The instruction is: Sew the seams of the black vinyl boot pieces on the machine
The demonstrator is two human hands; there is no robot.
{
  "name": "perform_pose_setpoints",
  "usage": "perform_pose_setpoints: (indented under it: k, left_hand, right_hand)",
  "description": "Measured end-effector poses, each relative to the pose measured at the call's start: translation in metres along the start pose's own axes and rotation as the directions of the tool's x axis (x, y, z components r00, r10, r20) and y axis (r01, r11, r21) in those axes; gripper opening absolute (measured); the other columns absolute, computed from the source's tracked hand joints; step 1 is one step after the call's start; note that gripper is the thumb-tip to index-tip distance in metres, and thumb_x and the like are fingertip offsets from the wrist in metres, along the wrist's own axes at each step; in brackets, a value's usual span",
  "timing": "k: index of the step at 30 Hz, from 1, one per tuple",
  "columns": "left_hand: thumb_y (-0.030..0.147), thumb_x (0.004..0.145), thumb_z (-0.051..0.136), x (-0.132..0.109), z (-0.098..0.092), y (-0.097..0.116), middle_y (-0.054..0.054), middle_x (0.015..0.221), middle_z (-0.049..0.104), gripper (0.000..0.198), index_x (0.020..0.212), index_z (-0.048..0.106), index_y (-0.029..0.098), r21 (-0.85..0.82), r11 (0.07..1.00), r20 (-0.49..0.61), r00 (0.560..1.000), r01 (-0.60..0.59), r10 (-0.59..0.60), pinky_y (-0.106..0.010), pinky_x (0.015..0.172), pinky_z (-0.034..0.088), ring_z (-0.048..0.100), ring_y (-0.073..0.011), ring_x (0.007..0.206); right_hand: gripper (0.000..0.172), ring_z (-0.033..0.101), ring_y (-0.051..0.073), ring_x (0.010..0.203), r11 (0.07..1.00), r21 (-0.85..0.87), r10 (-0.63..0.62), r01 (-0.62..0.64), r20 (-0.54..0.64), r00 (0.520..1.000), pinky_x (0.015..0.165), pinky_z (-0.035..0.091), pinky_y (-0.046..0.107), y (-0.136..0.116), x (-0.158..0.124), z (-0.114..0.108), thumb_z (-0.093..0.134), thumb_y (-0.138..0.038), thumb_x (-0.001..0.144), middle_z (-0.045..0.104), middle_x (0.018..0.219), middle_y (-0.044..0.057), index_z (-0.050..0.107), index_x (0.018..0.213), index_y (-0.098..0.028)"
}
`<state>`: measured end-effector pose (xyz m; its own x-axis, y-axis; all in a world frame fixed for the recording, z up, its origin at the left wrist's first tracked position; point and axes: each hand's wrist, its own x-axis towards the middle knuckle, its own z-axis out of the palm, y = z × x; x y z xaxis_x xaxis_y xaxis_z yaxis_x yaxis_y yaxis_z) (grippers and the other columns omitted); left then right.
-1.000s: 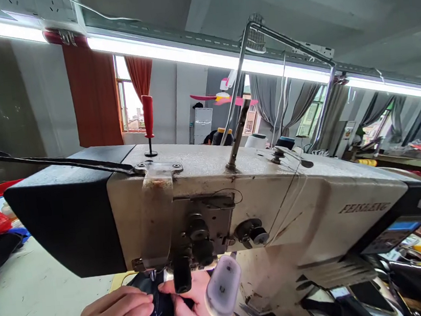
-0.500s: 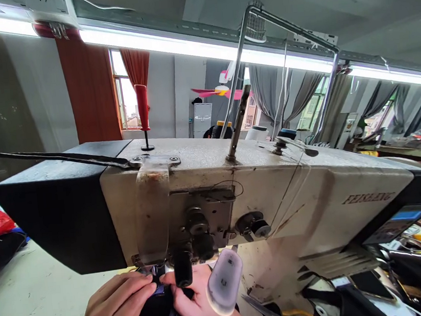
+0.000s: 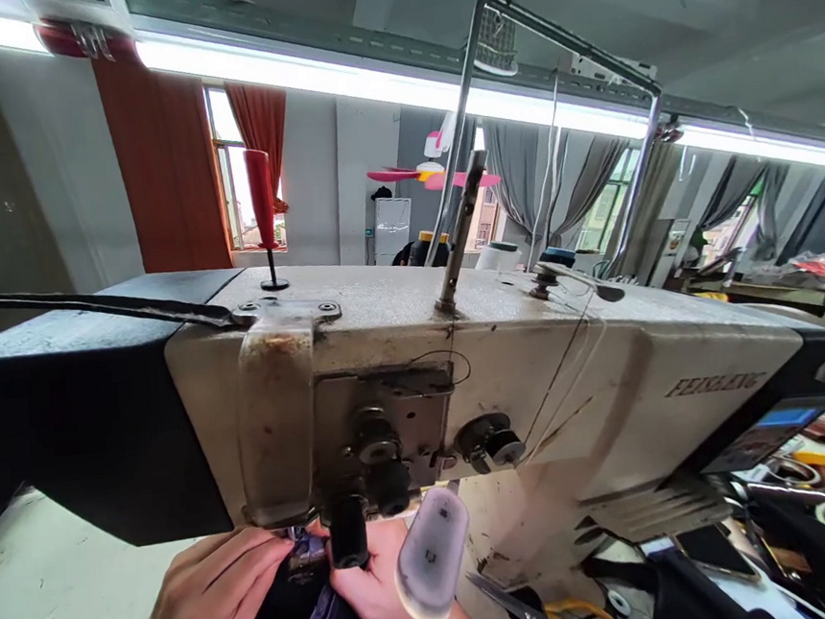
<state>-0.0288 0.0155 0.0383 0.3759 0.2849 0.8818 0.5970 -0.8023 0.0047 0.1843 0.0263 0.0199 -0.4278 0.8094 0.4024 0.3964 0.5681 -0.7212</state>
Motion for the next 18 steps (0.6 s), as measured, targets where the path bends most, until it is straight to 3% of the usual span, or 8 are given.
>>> perform_pose_setpoints:
  k: [4, 9, 13, 18]
  left_hand:
    - [0.003, 0.091, 0.052, -0.002, 0.002, 0.002, -0.002, 0.08, 0.075, 0.022, 0.092, 0.071, 0.014, 0.038, 0.999, 0.021, 0.999, 0.031, -0.032, -0.022, 0.068, 0.06, 0.07, -0.0122, 0.066]
    - [0.004, 0.091, 0.053, 0.001, 0.001, 0.007, -0.002, 0.08, 0.074, 0.021, 0.09, 0.071, 0.014, 0.074, 0.997, 0.012, 0.999, 0.035, -0.036, -0.023, 0.072, 0.06, 0.071, -0.013, 0.07]
    - [0.003, 0.092, 0.051, 0.003, 0.0, 0.004, -0.003, 0.084, 0.075, 0.023, 0.094, 0.071, 0.014, 0.038, 0.999, 0.017, 1.0, -0.019, 0.018, -0.022, 0.074, 0.061, 0.071, -0.0132, 0.075]
    - [0.002, 0.092, 0.05, 0.006, -0.001, -0.002, -0.005, 0.086, 0.076, 0.023, 0.096, 0.07, 0.012, -0.072, 0.995, 0.003, 0.997, -0.072, 0.072, -0.019, 0.079, 0.06, 0.072, -0.0119, 0.079]
  right_hand:
    - [0.031, 0.071, 0.019, 0.084, 1.0, 0.026, 0.017, -0.016, -0.044, 0.999, 0.081, 0.056, 0.028, 0.0, -0.002, 0.004, 0.048, -0.021, 0.09, 0.075, 0.08, 0.001, 0.075, 0.105, -0.023]
    - [0.032, 0.071, 0.02, 0.097, 0.998, 0.055, 0.014, -0.006, -0.147, 0.989, 0.084, 0.056, 0.03, -0.001, -0.006, 0.012, 0.049, -0.025, 0.094, 0.075, 0.11, 0.007, 0.073, 0.114, -0.024]
    - [0.029, 0.071, 0.021, 0.098, 0.998, 0.063, 0.044, -0.03, -0.234, 0.971, 0.091, 0.055, 0.036, 0.004, -0.009, 0.02, 0.052, -0.029, 0.094, 0.076, 0.107, 0.008, 0.074, 0.112, -0.026]
    - [0.029, 0.069, 0.023, 0.102, 0.999, 0.054, 0.016, -0.003, -0.248, 0.969, 0.095, 0.053, 0.041, 0.015, -0.011, 0.029, 0.055, -0.03, 0.092, 0.075, 0.11, 0.005, 0.071, 0.117, -0.033]
